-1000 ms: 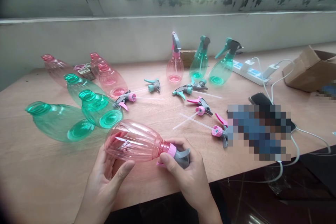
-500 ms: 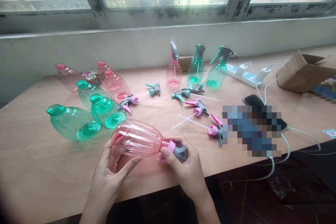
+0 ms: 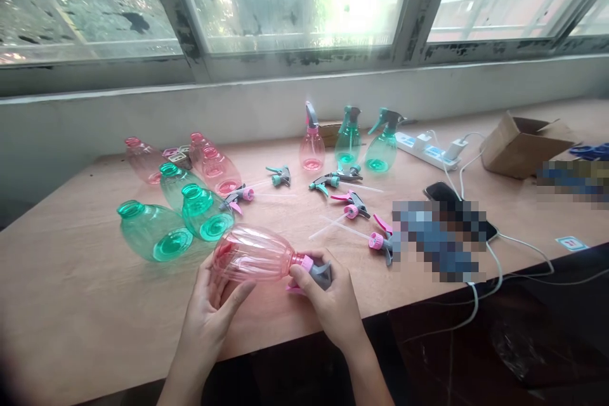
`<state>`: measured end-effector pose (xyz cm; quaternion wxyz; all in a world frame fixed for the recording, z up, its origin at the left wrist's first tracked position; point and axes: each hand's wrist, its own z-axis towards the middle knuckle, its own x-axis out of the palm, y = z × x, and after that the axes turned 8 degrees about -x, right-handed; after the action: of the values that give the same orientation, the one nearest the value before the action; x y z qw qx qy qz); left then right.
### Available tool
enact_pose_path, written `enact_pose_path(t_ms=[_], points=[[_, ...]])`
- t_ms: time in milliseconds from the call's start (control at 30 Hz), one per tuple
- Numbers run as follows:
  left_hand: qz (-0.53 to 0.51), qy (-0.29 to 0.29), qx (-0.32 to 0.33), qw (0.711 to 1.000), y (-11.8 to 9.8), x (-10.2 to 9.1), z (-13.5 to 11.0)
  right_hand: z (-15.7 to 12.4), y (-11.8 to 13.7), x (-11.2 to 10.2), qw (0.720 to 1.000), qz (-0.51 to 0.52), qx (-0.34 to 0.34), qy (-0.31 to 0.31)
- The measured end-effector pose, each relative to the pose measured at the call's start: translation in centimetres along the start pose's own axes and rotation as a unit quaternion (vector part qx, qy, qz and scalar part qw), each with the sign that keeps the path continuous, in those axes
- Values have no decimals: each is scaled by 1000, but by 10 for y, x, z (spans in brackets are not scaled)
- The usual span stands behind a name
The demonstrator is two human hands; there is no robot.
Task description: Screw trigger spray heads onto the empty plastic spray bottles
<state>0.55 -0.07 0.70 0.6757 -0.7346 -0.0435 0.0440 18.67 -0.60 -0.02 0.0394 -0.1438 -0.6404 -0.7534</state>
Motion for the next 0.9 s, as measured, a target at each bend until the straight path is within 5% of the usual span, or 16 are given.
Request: enact_pose_path(t_ms=[900], points=[[21,2,27,999,7,-1,-1,-2,-2,3,1000,-4,4,-19]])
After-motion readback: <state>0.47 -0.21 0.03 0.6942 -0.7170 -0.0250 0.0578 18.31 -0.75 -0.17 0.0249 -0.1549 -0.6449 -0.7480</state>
